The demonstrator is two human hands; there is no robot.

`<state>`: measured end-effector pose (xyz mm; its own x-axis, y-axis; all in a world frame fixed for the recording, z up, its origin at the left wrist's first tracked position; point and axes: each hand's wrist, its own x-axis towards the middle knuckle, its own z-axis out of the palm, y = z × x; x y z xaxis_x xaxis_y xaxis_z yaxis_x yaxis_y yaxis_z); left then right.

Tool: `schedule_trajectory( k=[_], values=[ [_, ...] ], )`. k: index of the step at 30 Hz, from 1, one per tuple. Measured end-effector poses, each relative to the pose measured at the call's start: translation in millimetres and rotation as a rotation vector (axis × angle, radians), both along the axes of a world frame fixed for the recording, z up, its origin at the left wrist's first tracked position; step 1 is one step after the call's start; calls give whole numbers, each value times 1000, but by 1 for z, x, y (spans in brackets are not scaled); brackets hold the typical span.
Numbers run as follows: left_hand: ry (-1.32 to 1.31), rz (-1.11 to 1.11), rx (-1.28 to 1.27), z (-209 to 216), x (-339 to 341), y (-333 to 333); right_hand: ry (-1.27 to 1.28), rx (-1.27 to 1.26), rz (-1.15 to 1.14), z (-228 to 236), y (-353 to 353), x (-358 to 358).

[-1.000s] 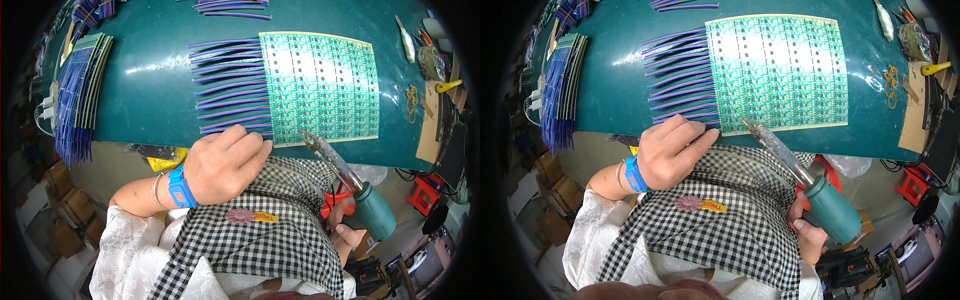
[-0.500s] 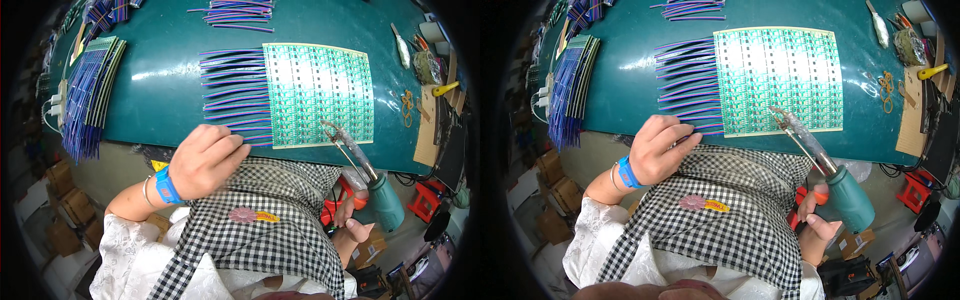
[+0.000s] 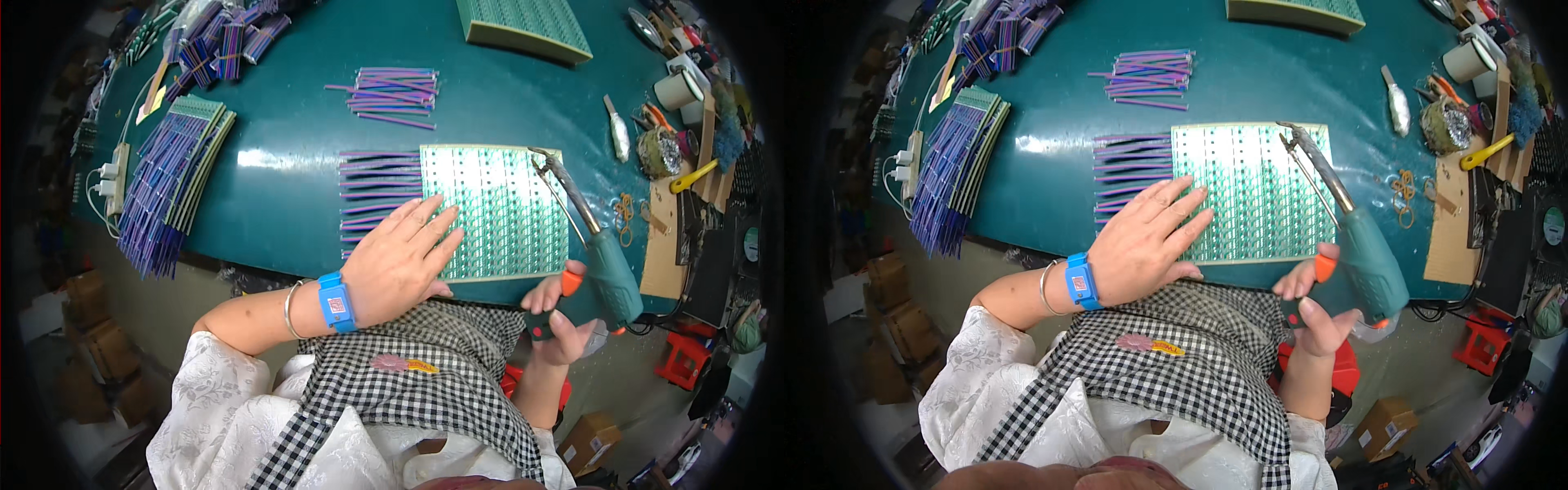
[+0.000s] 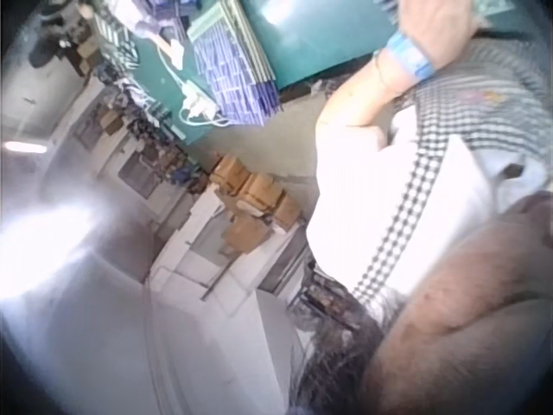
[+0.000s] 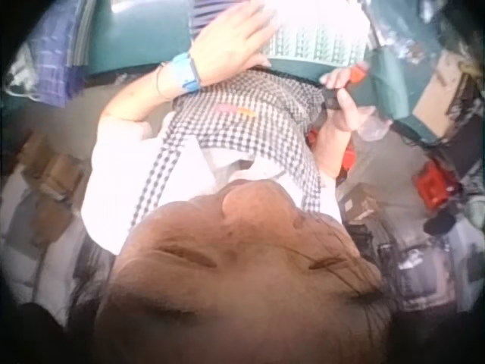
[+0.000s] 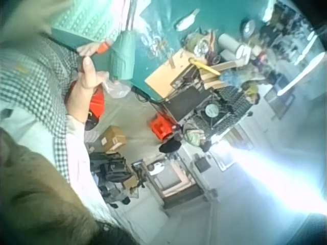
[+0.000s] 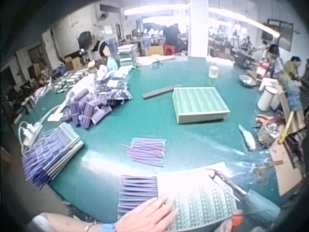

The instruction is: The recorder is soldering rainbow-colored ribbon cables onto a green printed circuit board (PCB) using a soldering iron.

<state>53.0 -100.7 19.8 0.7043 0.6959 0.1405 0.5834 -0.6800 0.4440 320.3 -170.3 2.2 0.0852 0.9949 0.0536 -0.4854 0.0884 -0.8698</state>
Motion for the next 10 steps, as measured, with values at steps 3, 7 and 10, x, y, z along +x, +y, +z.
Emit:
schedule_trajectory(
  k=[3, 7, 10],
  values=[
    [33, -19, -8, 5, 1, 8, -26, -18, -58, 1, 23, -9],
    [73, 6, -85, 13, 3, 26, -40, -7, -75, -1, 45, -12],
    [21, -28, -197, 19, -5, 53, -58, -25, -83, 3, 56, -11]
  ],
)
